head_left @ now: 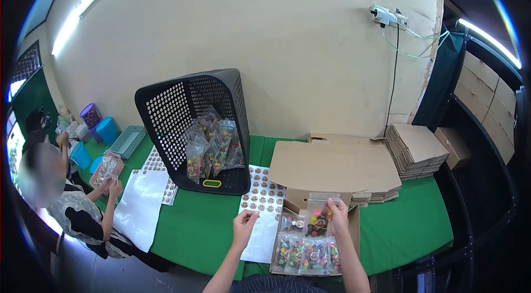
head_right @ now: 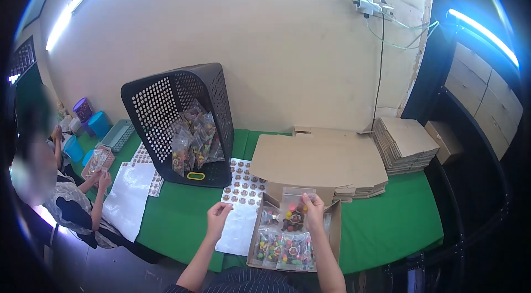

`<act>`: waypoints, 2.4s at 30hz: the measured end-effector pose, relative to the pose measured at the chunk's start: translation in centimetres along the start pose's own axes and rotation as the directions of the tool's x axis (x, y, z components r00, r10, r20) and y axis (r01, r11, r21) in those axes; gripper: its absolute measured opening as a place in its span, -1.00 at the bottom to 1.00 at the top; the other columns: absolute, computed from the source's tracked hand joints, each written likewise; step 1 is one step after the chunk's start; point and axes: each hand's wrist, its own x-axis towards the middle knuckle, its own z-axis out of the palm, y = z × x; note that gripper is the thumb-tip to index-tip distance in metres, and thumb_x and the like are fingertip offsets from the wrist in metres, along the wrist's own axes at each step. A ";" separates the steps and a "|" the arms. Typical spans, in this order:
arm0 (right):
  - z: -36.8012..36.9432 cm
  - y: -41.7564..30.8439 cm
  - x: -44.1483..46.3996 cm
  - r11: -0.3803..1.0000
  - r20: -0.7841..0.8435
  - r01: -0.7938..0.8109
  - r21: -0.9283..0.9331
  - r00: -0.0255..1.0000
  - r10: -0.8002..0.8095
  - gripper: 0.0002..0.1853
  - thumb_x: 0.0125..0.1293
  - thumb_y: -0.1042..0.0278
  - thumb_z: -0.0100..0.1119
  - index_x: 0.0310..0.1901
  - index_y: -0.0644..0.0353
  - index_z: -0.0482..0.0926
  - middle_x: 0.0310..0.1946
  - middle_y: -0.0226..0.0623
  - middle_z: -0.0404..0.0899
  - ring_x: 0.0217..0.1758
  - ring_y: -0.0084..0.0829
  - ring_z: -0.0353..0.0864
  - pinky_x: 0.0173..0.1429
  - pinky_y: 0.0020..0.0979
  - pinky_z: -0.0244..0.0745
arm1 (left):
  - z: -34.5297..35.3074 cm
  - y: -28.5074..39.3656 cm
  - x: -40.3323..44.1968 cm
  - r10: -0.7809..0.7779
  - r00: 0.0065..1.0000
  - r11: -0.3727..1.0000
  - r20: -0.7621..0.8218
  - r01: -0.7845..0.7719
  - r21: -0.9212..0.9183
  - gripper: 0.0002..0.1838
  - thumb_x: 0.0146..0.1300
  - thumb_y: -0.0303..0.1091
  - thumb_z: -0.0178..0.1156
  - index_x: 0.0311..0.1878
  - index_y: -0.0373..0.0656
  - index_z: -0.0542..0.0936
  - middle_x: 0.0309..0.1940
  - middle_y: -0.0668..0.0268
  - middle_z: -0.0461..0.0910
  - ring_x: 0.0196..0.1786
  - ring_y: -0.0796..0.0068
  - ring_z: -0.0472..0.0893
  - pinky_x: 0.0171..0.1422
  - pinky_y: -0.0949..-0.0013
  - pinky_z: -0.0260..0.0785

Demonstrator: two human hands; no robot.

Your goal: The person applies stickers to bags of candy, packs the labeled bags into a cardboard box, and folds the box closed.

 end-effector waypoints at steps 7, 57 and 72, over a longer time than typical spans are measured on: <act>1.7 1.4 -3.1 0.963 0.092 -0.221 0.153 0.974 0.208 -0.86 0.24 0.28 0.03 -0.25 0.13 0.47 -0.33 -0.46 0.51 -0.36 -0.61 0.46 -0.35 -0.54 0.40 | 6.4 -0.8 -3.7 -0.095 0.877 0.960 0.471 -0.044 0.275 -0.73 0.07 -0.27 0.24 -0.26 -0.28 0.55 -0.45 0.33 0.55 -0.45 0.67 0.47 -0.36 0.55 0.34; -9.2 7.4 -14.7 0.008 -0.033 -0.033 -0.999 0.999 0.015 -0.44 -0.10 0.41 0.13 0.03 0.24 0.27 0.05 -0.01 0.21 0.12 -0.06 0.20 0.13 -0.09 0.16 | 8.9 -13.7 -12.5 -0.125 0.727 0.591 0.675 -0.492 0.640 -0.50 0.03 -0.24 0.10 0.11 0.00 0.37 0.24 0.22 0.13 0.31 0.09 0.04 0.31 -0.03 -0.20; -8.6 8.7 -12.9 -0.020 0.022 0.022 -1.000 1.000 -0.013 -0.57 -0.09 0.35 0.12 -0.13 0.31 0.35 -0.09 0.04 0.29 0.01 -0.03 0.28 0.09 -0.13 0.16 | 8.5 -14.0 -12.6 -0.069 0.745 0.556 0.663 -0.524 0.646 -0.36 0.12 -0.26 0.01 0.28 -0.15 0.07 0.23 0.07 0.09 0.29 0.05 0.08 0.26 0.00 -0.03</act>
